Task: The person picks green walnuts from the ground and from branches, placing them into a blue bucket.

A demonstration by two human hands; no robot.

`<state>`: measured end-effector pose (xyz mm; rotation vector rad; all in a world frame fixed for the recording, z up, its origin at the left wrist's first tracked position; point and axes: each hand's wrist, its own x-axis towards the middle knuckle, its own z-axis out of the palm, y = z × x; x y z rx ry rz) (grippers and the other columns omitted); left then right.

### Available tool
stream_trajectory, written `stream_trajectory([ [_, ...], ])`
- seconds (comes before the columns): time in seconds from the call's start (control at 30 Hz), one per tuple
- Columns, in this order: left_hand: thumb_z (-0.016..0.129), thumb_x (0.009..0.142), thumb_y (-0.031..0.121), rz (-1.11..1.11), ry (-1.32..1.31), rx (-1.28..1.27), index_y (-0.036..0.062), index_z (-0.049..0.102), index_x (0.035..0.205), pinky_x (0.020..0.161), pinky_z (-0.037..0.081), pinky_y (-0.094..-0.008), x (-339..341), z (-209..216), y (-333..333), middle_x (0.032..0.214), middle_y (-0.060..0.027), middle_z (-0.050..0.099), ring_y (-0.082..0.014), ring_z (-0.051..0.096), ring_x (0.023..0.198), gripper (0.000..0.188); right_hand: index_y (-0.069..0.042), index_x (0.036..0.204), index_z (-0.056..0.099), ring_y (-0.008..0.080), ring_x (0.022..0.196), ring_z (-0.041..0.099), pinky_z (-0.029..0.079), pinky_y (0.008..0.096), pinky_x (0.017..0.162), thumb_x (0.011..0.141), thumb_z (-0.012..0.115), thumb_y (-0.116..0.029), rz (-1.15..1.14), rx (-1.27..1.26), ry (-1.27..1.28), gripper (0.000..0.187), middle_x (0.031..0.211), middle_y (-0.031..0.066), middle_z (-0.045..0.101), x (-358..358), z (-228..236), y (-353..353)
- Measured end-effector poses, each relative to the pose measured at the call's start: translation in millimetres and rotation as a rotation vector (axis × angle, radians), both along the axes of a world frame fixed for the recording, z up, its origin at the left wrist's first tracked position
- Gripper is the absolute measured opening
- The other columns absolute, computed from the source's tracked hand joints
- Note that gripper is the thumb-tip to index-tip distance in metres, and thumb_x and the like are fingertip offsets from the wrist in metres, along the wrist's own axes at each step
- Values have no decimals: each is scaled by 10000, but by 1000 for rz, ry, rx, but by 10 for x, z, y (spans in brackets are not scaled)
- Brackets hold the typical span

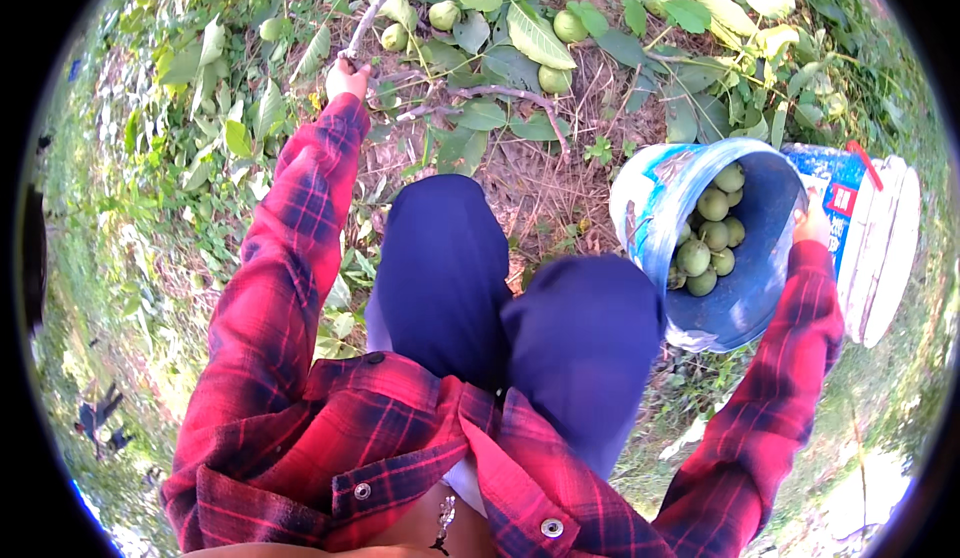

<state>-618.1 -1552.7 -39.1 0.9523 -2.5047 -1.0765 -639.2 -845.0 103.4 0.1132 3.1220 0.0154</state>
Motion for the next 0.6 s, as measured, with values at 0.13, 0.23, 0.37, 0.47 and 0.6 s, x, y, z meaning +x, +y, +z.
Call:
stream_trajectory([
  [0.13, 620, 643, 52, -148, 115, 99, -25, 490, 971, 665, 436, -270, 103, 23, -17, 898, -94, 556, -151, 547, 705, 361, -4, 1154, 329, 312, 1029, 408, 314, 321, 869, 719, 499, -76, 17, 141, -129, 473, 1107, 201, 418, -220, -105, 286],
  [0.23, 634, 643, 91, -8, 319, 148, -32, 537, 934, 720, 419, -248, 156, 876, 386, 850, -126, 582, -154, 552, 776, 330, 39, 1152, 308, 306, 1043, 398, 300, 315, 883, 721, 480, -47, -46, 114, -208, 472, 1110, 227, 405, -128, -20, 303],
  [0.37, 492, 706, 21, 230, 660, -61, -40, 498, 959, 648, 412, -240, 608, 2037, 33, 811, -100, 545, -128, 517, 712, 260, 37, 1111, 333, 336, 975, 439, 328, 336, 835, 725, 480, -46, 16, 66, -195, 421, 1036, 240, 449, -42, 170, -219],
  [0.47, 444, 752, 0, 316, 749, -496, -45, 513, 936, 524, 390, -199, 1053, 2937, -27, 678, -28, 533, -67, 476, 587, 202, 44, 1108, 326, 304, 870, 493, 379, 333, 763, 722, 455, -10, -53, -17, -199, 411, 967, 219, 489, -58, 177, -336],
  [0.6, 598, 703, 111, 340, 689, -857, -51, 552, 888, 510, 401, -176, 1170, 3186, 30, 692, -66, 580, -62, 500, 559, 250, 43, 1064, 365, 300, 859, 504, 380, 341, 760, 700, 457, -10, -126, 86, -284, 380, 950, 222, 500, -78, 303, -432],
])
